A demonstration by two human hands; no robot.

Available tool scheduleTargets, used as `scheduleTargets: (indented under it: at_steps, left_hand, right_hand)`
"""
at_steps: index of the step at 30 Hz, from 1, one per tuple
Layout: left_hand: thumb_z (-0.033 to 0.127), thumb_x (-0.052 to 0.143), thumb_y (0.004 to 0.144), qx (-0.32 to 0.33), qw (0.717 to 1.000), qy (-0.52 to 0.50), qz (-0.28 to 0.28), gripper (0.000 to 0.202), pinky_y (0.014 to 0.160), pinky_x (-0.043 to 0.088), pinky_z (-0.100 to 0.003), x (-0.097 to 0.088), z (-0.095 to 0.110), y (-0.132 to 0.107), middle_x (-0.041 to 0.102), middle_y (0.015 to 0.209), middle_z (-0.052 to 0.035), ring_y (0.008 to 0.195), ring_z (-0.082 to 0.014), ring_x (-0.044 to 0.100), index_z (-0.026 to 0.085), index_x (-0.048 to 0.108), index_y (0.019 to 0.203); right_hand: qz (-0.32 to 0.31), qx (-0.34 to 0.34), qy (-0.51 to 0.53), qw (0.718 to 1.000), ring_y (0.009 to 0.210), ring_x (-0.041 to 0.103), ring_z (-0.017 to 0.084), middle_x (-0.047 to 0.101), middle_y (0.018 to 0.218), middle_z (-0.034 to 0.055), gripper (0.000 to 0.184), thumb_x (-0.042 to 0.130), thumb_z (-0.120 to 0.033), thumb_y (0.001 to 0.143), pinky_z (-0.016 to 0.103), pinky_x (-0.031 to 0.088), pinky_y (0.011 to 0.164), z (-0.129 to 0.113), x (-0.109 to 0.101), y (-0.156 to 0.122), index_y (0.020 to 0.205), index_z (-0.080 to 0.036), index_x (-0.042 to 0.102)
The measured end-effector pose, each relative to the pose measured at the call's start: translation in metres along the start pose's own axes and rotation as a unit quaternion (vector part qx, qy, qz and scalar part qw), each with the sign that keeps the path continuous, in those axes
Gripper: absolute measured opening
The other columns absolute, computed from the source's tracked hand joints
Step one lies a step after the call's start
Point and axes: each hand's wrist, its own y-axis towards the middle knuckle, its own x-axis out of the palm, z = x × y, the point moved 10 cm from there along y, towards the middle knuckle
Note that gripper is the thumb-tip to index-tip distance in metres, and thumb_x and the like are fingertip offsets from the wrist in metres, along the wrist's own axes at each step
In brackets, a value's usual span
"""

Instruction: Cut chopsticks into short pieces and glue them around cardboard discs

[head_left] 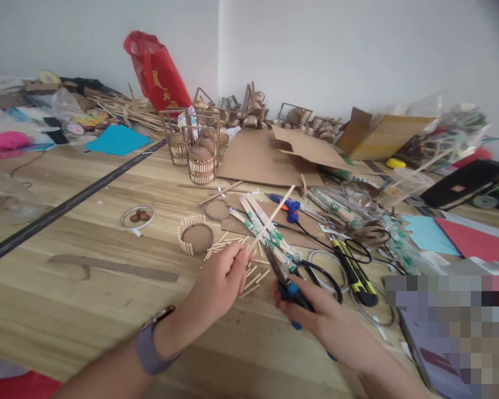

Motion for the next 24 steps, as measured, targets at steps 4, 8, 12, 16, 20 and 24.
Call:
scheduleTargets:
  at_steps: [4,8,12,16,20,24]
  left_hand:
    - [0.035,0.031,0.098,-0.002,0.994,0.105,-0.036,0.032,0.057,0.037,-0.027,0.010,-0.008,0.003,0.055,0.057,0.0022,0.056,-0.0165,0.054,0.022,0.046,0.073]
    - [0.022,0.038,0.094,0.068,0.969,0.223,-0.082,0.022,0.066,0.043,-0.030,0.037,-0.011,-0.003,0.067,0.081,-0.0051,0.076,-0.0210,0.062,0.020,0.054,0.080]
    - [0.017,0.036,0.096,0.087,0.952,0.274,-0.102,0.024,0.077,0.048,-0.034,0.051,-0.014,-0.008,0.070,0.094,-0.0093,0.088,-0.0240,0.066,0.019,0.060,0.094]
    - [0.014,0.038,0.096,0.088,0.930,0.343,-0.101,0.025,0.087,0.049,-0.039,0.051,-0.003,-0.008,0.070,0.102,-0.0116,0.096,-0.0258,0.066,0.018,0.062,0.104]
    - [0.013,0.039,0.096,0.075,0.899,0.415,-0.120,0.028,0.081,0.052,-0.040,0.051,0.005,-0.011,0.071,0.099,-0.0120,0.090,-0.0271,0.068,0.018,0.063,0.107]
    - [0.010,0.041,0.093,0.087,0.872,0.468,-0.115,0.026,0.075,0.052,-0.041,0.053,0.008,-0.015,0.072,0.093,-0.0121,0.082,-0.0279,0.068,0.017,0.065,0.101]
  right_hand:
    - [0.201,-0.105,-0.116,0.967,0.080,0.062,0.021,0.065,0.087,0.0065,0.015,0.048,-0.033,0.091,0.031,0.049,0.072,-0.011,-0.039,-0.009,0.090,-0.022,0.058]
    - [0.234,-0.208,-0.183,0.932,0.117,0.055,0.025,0.058,0.125,0.0139,0.016,0.050,-0.023,0.091,0.036,0.046,0.093,-0.023,-0.031,-0.013,0.106,-0.022,0.057]
    - [0.199,-0.154,-0.222,0.942,0.089,0.065,0.024,0.065,0.096,0.0100,0.011,0.048,-0.022,0.091,0.033,0.051,0.074,-0.007,-0.014,-0.002,0.098,-0.020,0.057]
    - [0.213,-0.102,-0.274,0.932,0.071,0.064,0.025,0.062,0.081,0.0059,0.008,0.050,-0.026,0.090,0.031,0.047,0.060,0.001,-0.011,0.001,0.086,-0.021,0.056]
    - [0.201,-0.075,-0.309,0.927,0.069,0.066,0.025,0.063,0.081,0.0051,0.007,0.051,-0.026,0.089,0.031,0.046,0.058,0.005,-0.005,0.003,0.084,-0.021,0.053]
    - [0.187,-0.053,-0.344,0.919,0.071,0.067,0.027,0.064,0.080,0.0057,0.007,0.051,-0.025,0.088,0.032,0.045,0.059,0.008,0.000,0.005,0.082,-0.021,0.052]
